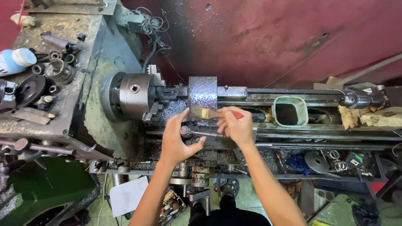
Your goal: Cleaning metal shavings from a lathe using a brush
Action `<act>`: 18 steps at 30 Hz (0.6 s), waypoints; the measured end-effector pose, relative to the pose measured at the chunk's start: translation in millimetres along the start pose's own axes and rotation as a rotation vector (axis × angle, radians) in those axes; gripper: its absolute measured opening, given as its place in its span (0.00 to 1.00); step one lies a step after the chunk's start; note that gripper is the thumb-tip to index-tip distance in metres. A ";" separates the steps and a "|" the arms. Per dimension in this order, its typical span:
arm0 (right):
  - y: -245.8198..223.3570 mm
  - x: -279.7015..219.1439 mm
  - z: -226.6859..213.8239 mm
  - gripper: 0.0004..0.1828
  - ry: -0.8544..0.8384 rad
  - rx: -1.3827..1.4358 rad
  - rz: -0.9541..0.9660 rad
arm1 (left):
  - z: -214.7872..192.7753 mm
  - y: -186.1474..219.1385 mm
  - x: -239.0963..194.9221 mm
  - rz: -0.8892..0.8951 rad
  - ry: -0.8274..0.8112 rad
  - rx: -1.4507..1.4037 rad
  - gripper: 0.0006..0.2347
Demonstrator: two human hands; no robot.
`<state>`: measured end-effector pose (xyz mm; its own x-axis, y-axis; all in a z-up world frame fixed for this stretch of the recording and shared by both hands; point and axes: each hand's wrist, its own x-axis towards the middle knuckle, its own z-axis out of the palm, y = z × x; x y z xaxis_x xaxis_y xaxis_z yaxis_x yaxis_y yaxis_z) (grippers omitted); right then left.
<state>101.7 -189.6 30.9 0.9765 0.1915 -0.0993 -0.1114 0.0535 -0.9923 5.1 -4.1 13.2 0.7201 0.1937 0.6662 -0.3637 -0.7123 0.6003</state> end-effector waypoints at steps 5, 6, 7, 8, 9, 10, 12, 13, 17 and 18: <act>-2.4 -17.4 -20.4 0.13 -0.017 -0.040 0.060 | 0.9 -3.2 -1.7 0.012 0.013 -0.003 0.36; 0.1 -20.0 -23.2 0.13 -0.045 -0.067 0.081 | 1.2 -3.4 -1.7 0.009 0.013 -0.007 0.36; 0.3 -19.7 -19.1 0.13 -0.045 -0.067 0.081 | 1.1 -3.1 -0.3 0.009 0.014 -0.007 0.36; 0.7 -19.6 -15.2 0.13 -0.038 -0.032 0.079 | 1.1 -2.7 0.8 0.015 0.014 -0.001 0.36; 1.8 -21.3 -11.7 0.14 -0.030 0.002 0.080 | 0.8 -1.5 0.2 0.018 0.013 0.003 0.37; -0.3 -21.0 -7.3 0.14 -0.030 0.002 0.083 | 0.0 -0.5 -1.8 0.015 0.011 0.003 0.37; -6.9 -15.6 1.7 0.13 -0.021 0.001 0.066 | 0.2 -1.2 0.3 0.021 0.010 0.004 0.37; 1.1 -10.2 1.3 0.13 -0.015 0.003 0.064 | 0.9 -1.4 0.5 0.026 0.006 0.001 0.37; 7.6 -4.2 -6.7 0.13 0.066 0.067 -0.034 | -0.5 -1.3 -2.6 0.029 -0.009 0.026 0.37; 1.8 -4.8 -10.7 0.14 0.102 0.080 -0.056 | -0.7 -1.8 -1.8 0.031 -0.010 0.024 0.37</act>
<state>98.8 -200.9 28.9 0.9949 0.0851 -0.0545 -0.0661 0.1402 -0.9879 4.1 -2.8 11.2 0.7146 0.1648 0.6799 -0.3716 -0.7340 0.5685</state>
